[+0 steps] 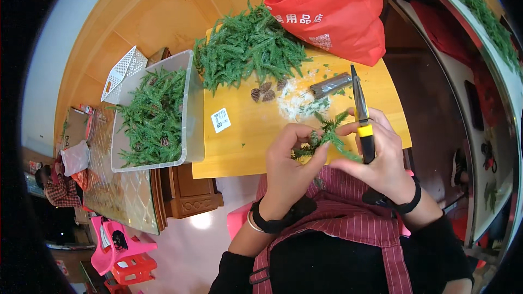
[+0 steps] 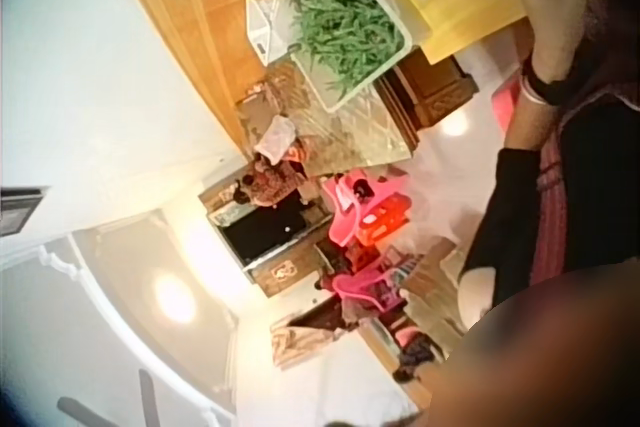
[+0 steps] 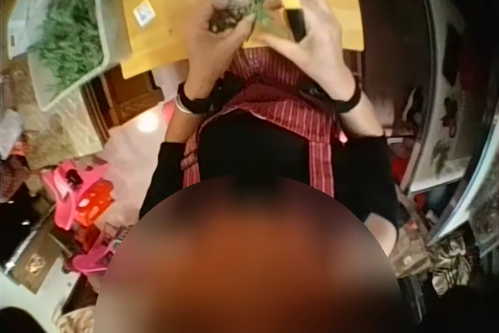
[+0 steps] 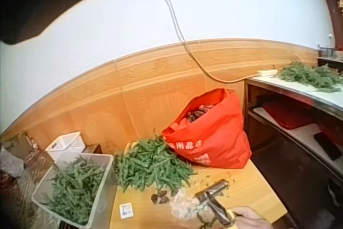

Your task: Trimming and sorting green leafy plant sprigs using pliers.

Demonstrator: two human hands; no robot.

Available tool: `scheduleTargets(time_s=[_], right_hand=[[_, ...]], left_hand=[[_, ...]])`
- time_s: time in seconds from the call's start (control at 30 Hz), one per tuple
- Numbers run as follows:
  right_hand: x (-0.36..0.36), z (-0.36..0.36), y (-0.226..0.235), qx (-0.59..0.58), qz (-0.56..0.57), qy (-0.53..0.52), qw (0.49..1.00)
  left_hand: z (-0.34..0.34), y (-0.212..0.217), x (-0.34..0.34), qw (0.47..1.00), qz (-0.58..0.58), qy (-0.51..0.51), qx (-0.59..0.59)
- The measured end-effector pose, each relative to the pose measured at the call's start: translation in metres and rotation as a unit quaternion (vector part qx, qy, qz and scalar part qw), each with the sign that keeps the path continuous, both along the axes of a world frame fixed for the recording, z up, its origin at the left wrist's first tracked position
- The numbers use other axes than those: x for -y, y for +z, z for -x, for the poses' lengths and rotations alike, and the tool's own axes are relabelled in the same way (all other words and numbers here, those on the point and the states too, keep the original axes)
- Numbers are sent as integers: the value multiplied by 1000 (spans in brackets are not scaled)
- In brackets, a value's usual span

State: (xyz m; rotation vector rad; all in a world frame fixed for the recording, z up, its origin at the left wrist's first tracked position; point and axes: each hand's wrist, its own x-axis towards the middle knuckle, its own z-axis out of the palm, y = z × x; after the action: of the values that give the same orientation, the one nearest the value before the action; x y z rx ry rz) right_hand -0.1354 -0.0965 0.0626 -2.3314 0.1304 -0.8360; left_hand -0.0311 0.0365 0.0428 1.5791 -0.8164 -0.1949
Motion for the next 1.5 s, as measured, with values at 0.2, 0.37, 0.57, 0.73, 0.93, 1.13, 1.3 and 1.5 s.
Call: scheduleTargets(time_s=[0.2, 0.37, 0.57, 0.73, 0.93, 1.13, 1.3, 1.5], right_hand=[[6, -6, -12, -2, -46, 2, 999], [9, -6, -10, -92, -327, 88, 937], [17, -4, -13, -99, -424, 163, 885], [20, -5, -20, -70, -500, 199, 840], [21, -9, -21, -72, -561, 195, 802], [32, 2, -23, -60, -296, 42, 952], [34, 3, -23, -58, -36, 64, 996], [37, -11, -20, -70, 22, 90, 993]], left_hand=[[-4, -2, -10, 989, -13, -119, -85], [-22, -5, -13, 976, -30, -215, 38], [-20, 10, -6, 972, 16, -218, 91], [-27, 11, -7, 956, -32, -278, 85], [-25, 15, -5, 959, -73, -234, 145], [-27, 4, -3, 990, -64, -118, -42], [-31, -2, 5, 991, 19, -88, -96], [-38, -1, 8, 983, 20, -100, -152]])
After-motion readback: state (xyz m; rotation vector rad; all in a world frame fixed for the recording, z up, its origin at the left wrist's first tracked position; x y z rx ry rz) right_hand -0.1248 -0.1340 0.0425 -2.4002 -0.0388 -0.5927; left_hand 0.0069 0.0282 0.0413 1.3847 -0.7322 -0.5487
